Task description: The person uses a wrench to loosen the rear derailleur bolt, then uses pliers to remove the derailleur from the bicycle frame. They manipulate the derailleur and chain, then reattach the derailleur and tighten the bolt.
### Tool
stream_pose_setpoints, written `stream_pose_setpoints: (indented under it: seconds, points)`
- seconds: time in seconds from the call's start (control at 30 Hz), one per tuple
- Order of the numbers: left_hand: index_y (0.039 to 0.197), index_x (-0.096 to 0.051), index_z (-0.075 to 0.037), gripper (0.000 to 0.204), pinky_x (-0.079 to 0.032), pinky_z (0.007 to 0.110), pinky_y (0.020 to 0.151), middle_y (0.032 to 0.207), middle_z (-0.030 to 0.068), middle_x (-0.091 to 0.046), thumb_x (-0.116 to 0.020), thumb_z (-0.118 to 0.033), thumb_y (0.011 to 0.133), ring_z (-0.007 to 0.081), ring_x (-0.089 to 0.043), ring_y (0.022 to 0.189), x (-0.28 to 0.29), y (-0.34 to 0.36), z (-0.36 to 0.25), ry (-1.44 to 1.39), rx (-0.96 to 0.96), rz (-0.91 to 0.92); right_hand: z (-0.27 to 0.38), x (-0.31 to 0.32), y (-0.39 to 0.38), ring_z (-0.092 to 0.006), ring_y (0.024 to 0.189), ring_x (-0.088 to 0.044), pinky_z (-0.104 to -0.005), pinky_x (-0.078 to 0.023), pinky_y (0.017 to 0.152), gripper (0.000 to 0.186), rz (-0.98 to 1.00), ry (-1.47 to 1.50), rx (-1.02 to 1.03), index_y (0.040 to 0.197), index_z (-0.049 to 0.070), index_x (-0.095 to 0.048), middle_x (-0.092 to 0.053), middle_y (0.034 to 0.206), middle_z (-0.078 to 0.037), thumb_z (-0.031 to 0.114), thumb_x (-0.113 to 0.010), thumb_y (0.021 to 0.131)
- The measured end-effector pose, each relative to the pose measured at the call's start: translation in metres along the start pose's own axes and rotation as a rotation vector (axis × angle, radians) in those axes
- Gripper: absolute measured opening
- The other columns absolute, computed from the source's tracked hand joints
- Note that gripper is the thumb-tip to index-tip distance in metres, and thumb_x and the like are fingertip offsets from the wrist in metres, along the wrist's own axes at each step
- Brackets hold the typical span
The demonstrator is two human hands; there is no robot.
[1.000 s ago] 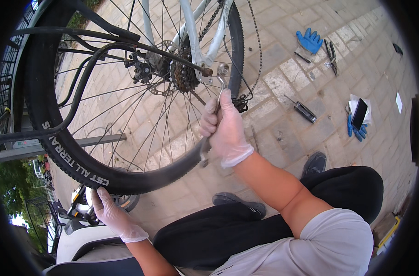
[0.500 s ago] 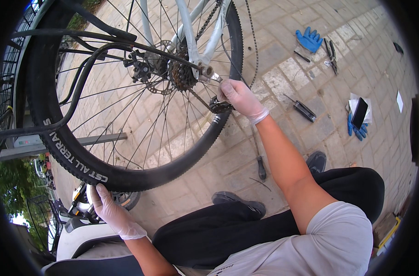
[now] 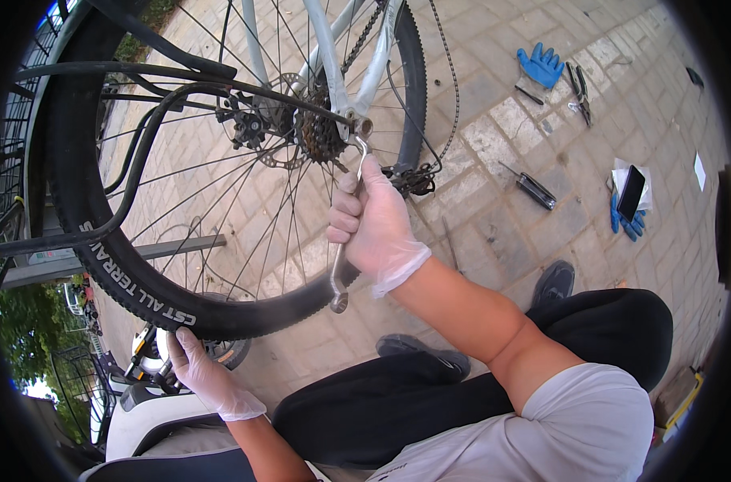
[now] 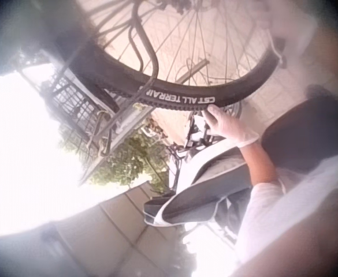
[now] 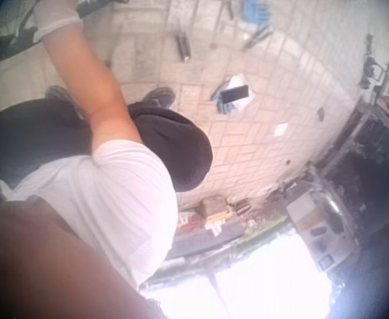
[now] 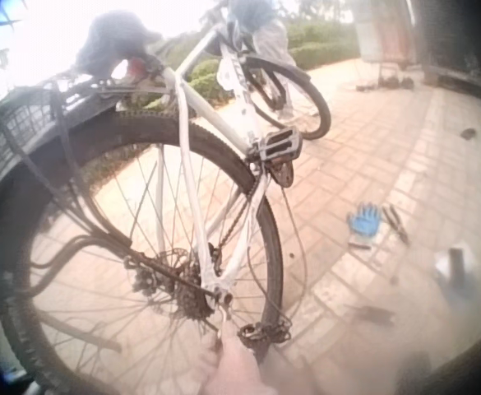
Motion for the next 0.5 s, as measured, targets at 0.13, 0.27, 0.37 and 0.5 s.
stream_pose_setpoints:
  seconds: [0.13,0.27,0.37,0.5]
  points:
    - [0.131,-0.054,0.001,0.047,-0.040,0.028,0.086,0.110,0.0050,-0.064,-0.062,-0.031,0.097,0.0122,-0.057,0.097,0.000,-0.002,-0.001,-0.010,-0.006,0.006,0.022,0.014,0.001,-0.0113,0.047,-0.025,-0.0282,-0.023,0.047,0.048,0.114,-0.142,0.159,0.074,0.014,-0.046,-0.027,0.057,0.004,0.055,-0.041,0.100]
    - [0.131,-0.054,0.001,0.044,-0.040,0.028,0.090,0.112,0.0055,-0.064,-0.060,-0.027,0.098,0.0123,-0.056,0.100,0.001,-0.006,0.000,-0.027,0.018,-0.015,0.063,0.036,0.013,-0.0081,0.049,-0.031,-0.0269,-0.026,0.047,0.047,0.191,-0.501,0.399,0.075,0.010,-0.051,-0.036,0.058,0.004,0.047,-0.043,0.102]
    - [0.130,-0.055,0.001,0.037,-0.043,0.027,0.093,0.114,0.0069,-0.064,-0.058,-0.020,0.099,0.0135,-0.056,0.102,0.001,-0.004,0.000,-0.062,0.024,-0.043,0.086,0.035,0.019,-0.0048,0.056,-0.037,-0.0235,-0.029,0.051,0.044,0.215,-1.007,0.671,0.077,0.006,-0.057,-0.046,0.065,0.004,0.041,-0.046,0.102]
    - [0.129,-0.055,0.001,0.039,-0.042,0.027,0.091,0.114,0.0056,-0.064,-0.060,-0.023,0.098,0.0125,-0.057,0.100,0.000,-0.003,0.000,-0.073,0.015,0.003,0.109,0.037,0.027,-0.0119,0.065,-0.047,-0.0302,-0.043,0.062,0.048,0.209,-1.156,0.813,0.085,-0.003,-0.061,-0.054,0.068,-0.002,0.042,-0.052,0.099]
Point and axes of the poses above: each hand's wrist, its own y-axis towards the middle knuckle, its own x-axis out of the back of the hand, z = x × y, the point moved 9 cm from there along y, towards the middle knuckle
